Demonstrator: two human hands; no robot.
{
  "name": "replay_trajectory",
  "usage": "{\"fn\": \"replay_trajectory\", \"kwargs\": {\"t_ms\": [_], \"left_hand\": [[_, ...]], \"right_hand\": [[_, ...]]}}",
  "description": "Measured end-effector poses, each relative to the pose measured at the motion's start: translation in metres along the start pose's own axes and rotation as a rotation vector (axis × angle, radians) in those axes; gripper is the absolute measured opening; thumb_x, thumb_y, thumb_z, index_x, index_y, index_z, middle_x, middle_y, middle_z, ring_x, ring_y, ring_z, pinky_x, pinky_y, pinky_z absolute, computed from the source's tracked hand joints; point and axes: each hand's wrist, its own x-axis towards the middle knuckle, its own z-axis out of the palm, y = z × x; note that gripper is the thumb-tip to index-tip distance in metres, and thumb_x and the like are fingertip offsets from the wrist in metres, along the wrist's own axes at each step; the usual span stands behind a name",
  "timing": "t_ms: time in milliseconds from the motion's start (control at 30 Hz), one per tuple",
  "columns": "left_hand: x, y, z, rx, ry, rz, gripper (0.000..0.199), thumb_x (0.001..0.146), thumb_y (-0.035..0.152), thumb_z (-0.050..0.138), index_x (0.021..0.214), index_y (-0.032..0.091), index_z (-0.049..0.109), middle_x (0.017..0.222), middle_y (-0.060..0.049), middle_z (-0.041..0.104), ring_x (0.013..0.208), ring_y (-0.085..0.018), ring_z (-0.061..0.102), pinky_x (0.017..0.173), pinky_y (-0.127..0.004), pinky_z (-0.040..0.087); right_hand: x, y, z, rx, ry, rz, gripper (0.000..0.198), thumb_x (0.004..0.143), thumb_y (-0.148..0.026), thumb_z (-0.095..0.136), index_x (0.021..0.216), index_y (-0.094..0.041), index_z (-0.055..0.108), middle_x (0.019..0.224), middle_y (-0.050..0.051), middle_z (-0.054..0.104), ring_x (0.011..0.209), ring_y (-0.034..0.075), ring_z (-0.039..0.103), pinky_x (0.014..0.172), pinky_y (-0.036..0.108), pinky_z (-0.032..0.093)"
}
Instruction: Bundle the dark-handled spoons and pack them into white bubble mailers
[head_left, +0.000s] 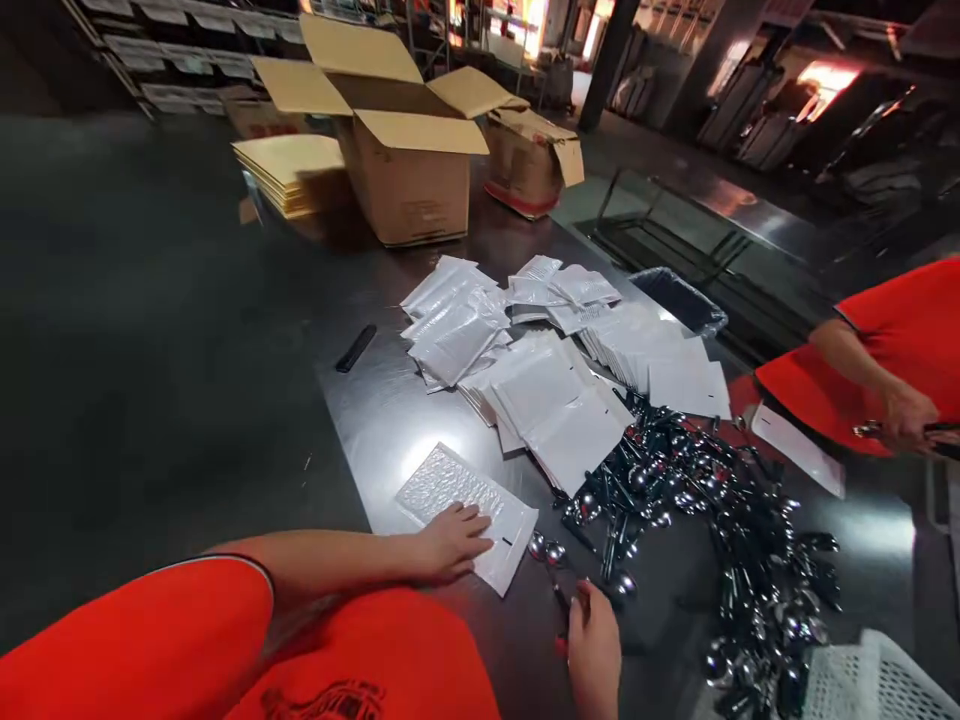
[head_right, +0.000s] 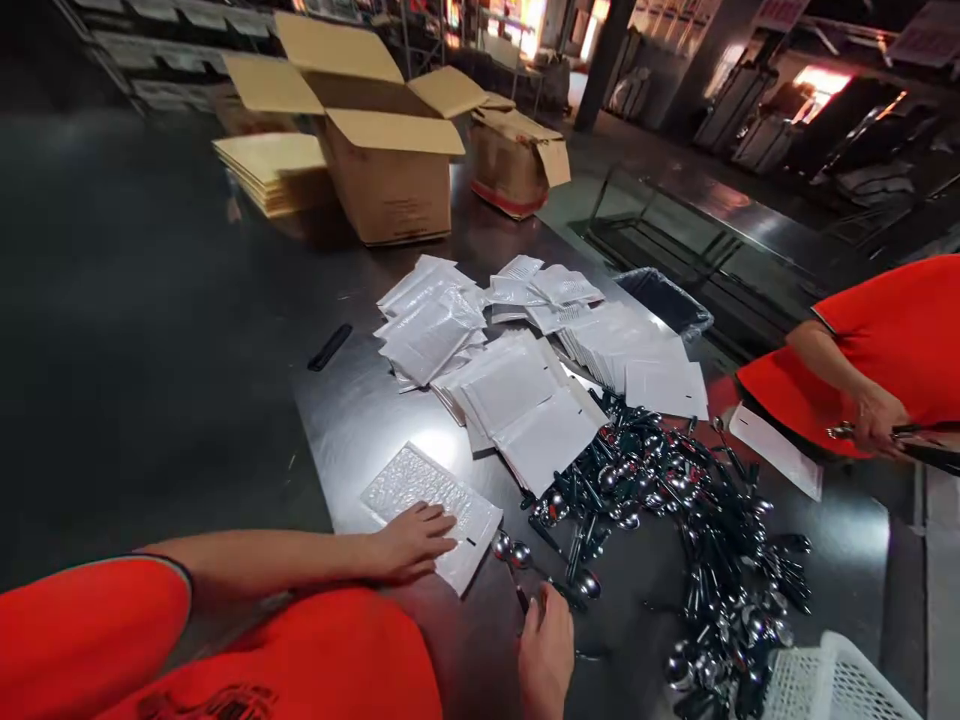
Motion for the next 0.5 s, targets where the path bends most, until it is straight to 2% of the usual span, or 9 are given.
{"fn": "replay_trajectory", "kwargs": {"t_ms": [67,133,200,267,367,433,500], "left_hand": [[-0.008,-0.009,-0.002,0.009,-0.023,0.027,0.023,0.091,0.031,0.076,0.113,0.024,0.074,0.124,-0.01,0.07,0.11,-0.03,0.058,0.09,-0.039,0.038],[-0.009,-0.016,-0.006,-0.004,-0.057,-0.001,0.009,0.094,0.029,0.07,0.097,0.021,0.074,0.11,-0.01,0.072,0.104,-0.029,0.058,0.089,-0.04,0.038],[0.0,-0.014,-0.009,-0.03,-0.083,-0.065,0.015,0.097,0.027,0.065,0.086,0.019,0.071,0.1,-0.01,0.072,0.099,-0.028,0.059,0.089,-0.04,0.038],[0.019,-0.002,-0.009,-0.067,-0.091,-0.096,0.017,0.099,0.024,0.06,0.087,0.018,0.07,0.097,-0.011,0.072,0.098,-0.028,0.059,0.089,-0.04,0.04],[0.059,0.027,-0.005,-0.152,-0.066,-0.053,0.012,0.098,0.024,0.062,0.103,0.018,0.07,0.108,-0.013,0.071,0.103,-0.03,0.059,0.092,-0.042,0.041],[0.087,0.047,-0.001,-0.217,-0.07,-0.046,0.02,0.092,0.018,0.065,0.112,0.016,0.069,0.118,-0.018,0.068,0.112,-0.035,0.058,0.097,-0.046,0.041],[0.109,0.06,0.005,-0.291,-0.098,-0.068,0.025,0.087,0.009,0.063,0.111,0.014,0.069,0.121,-0.022,0.067,0.117,-0.039,0.057,0.102,-0.052,0.04]], "right_hand": [[0.012,0.01,-0.011,-0.204,0.015,-0.179,0.034,0.083,-0.044,0.049,0.099,-0.026,0.072,0.107,0.016,0.076,0.105,0.041,0.072,0.095,0.056,0.056],[0.025,0.012,-0.013,-0.345,-0.013,-0.294,0.032,0.086,-0.034,0.046,0.1,-0.025,0.074,0.107,0.017,0.075,0.101,0.04,0.071,0.089,0.054,0.055],[0.036,0.007,-0.01,-0.409,-0.044,-0.343,0.029,0.088,-0.028,0.046,0.093,-0.025,0.074,0.101,0.016,0.074,0.095,0.037,0.069,0.082,0.049,0.052],[0.042,-0.001,-0.006,-0.407,-0.056,-0.349,0.026,0.089,-0.025,0.046,0.086,-0.025,0.072,0.092,0.014,0.072,0.089,0.033,0.067,0.077,0.045,0.048],[0.041,-0.009,-0.011,-0.379,-0.034,-0.308,0.026,0.09,-0.027,0.046,0.081,-0.025,0.071,0.088,0.014,0.07,0.085,0.031,0.065,0.073,0.043,0.045],[0.037,-0.008,-0.024,-0.355,-0.004,-0.249,0.03,0.091,-0.032,0.043,0.081,-0.025,0.07,0.088,0.015,0.069,0.086,0.032,0.064,0.074,0.044,0.044],[0.034,-0.003,-0.043,-0.321,0.043,-0.152,0.033,0.09,-0.038,0.04,0.082,-0.025,0.068,0.088,0.016,0.069,0.088,0.035,0.065,0.077,0.045,0.046]]}}
